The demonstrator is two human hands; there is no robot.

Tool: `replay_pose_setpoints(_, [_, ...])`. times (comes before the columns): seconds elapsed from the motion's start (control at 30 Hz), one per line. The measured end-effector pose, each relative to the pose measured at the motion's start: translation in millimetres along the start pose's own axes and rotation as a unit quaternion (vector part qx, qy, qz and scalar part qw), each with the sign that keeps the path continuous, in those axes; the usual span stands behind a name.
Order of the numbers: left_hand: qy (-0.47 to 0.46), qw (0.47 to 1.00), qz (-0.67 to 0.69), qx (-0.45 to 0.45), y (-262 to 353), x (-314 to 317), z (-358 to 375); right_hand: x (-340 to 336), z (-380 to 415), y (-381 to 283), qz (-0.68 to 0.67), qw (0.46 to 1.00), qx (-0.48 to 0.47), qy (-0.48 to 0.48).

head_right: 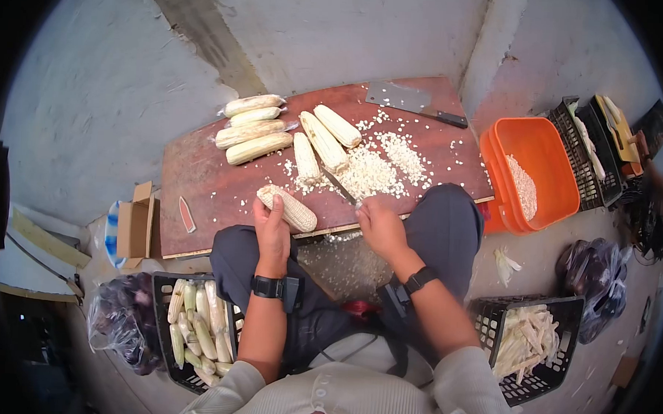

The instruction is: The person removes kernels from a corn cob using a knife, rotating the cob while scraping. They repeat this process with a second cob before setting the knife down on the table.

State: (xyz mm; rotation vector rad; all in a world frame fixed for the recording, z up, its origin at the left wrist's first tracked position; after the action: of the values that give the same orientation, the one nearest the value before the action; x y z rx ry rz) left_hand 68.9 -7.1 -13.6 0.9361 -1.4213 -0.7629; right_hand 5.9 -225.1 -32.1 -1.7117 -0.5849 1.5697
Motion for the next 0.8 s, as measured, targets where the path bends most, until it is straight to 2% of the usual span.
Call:
replay_pose_setpoints(0.03, [-0.006, 0.998, -0.051, 0.025, -0.2, 1.8, 1.0, 1.8, 4.5, -4.7, -0.018, 1.000, -0.010, 0.013])
replay_pose_setpoints(0.17, [-0.066, 0.976, -0.209, 0.016, -13.9, 7.1, 6.0, 4.8, 24.9, -26.1, -0.063, 0.997, -0.024, 0.034])
replay_pose_setpoints(0.2, [-0.056, 0.950, -0.301, 0.069, -16.4, 3.9, 4.5, 1.3, 28.8, -36.1, -0.056, 0.998, -0.022, 0.024])
replay_pose_setpoints(0.3, [-0.057, 0.909, -0.399, 0.103, -0.3, 14.3, 8.0, -8.2, 33.0, -59.1, -0.057, 0.998, -0.033, 0.019])
replay_pose_setpoints(0.47, [-0.058, 0.907, -0.398, 0.124, 12.3, 18.4, 12.3, -22.5, 33.1, -81.9, -0.056, 0.993, -0.076, 0.075])
replay_pose_setpoints(0.57, [-0.054, 0.919, -0.373, 0.115, 16.7, 19.7, 13.2, -19.8, 33.8, -85.0, -0.042, 0.996, -0.070, 0.033])
replay_pose_setpoints(0.8, [-0.034, 0.932, -0.346, 0.107, 18.9, 17.1, 14.2, -13.0, 34.3, -83.9, 0.011, 0.996, -0.087, 0.033])
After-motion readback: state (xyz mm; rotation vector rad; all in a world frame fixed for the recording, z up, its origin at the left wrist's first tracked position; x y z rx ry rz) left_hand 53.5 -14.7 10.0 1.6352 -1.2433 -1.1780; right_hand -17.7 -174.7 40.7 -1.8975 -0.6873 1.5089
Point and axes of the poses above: each hand's wrist, its own z-axis away from the middle knuckle, its own x-axis out of the palm, y = z × x, the point moved 5 cm from there along -z, towards the middle knuckle, and after that the axes turned 5 degrees about x, right-handed, at the moved point
